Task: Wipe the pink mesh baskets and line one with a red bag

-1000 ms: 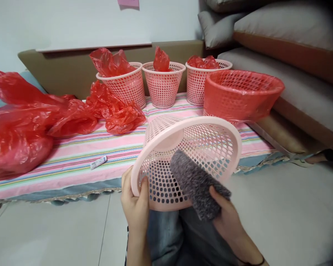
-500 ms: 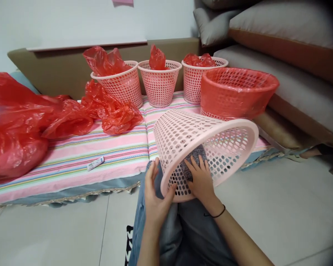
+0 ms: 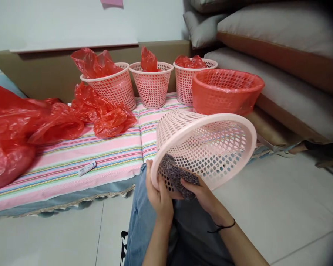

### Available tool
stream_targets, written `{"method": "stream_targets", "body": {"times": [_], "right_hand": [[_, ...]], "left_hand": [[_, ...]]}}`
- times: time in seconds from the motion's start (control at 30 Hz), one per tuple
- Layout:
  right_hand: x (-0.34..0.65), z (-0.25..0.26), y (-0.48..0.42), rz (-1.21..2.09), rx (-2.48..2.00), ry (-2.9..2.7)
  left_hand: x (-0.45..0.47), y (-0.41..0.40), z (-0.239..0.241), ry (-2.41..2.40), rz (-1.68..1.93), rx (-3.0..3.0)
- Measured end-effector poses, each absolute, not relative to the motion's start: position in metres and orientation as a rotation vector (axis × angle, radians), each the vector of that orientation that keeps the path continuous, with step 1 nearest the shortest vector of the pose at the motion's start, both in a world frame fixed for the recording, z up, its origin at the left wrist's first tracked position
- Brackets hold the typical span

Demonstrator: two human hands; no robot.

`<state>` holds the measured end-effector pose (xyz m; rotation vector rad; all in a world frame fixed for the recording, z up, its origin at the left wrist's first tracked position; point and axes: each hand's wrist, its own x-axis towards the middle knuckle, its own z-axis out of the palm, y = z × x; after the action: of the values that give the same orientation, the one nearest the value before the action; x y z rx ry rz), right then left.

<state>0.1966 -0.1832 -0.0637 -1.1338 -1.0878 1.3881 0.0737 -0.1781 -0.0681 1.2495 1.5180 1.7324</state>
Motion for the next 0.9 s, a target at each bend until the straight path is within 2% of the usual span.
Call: {"method": "stream_targets", "body": {"times": [0.1,0.23,0.4,0.53,0.73,0.9], "right_hand": [[0.196,-0.048,-0.185,1.484,-1.097,-0.866],[0.205,-0.026,-0.174,1.176,-1.132,-0.83],[0.209,-0.008,-0.135,0.769,-1.185,-1.34],[0.188,-0.034,-0.092,0.577,-1.244,-1.78],[0.153,-0.091,-0.076,0.608,-1.486,-2.209],[0.158,-0.084,-0.117,0.786,-1.369,-2.161]], "left_hand": [[0.054,-0.175,-0.049,1.641,1.834,1.22],[0.023,-0.176,-0.03,1.74,1.886,1.295],[0.006,-0.183,-0.02,1.749,1.816,1.406],[0.012,-0.186,-0.021,1.663,1.76,1.494],[0.012,-0.184,-0.03,1.808,1.813,1.535],[0.005,-0.18,-0.033,1.879,1.905,1.457]]}}
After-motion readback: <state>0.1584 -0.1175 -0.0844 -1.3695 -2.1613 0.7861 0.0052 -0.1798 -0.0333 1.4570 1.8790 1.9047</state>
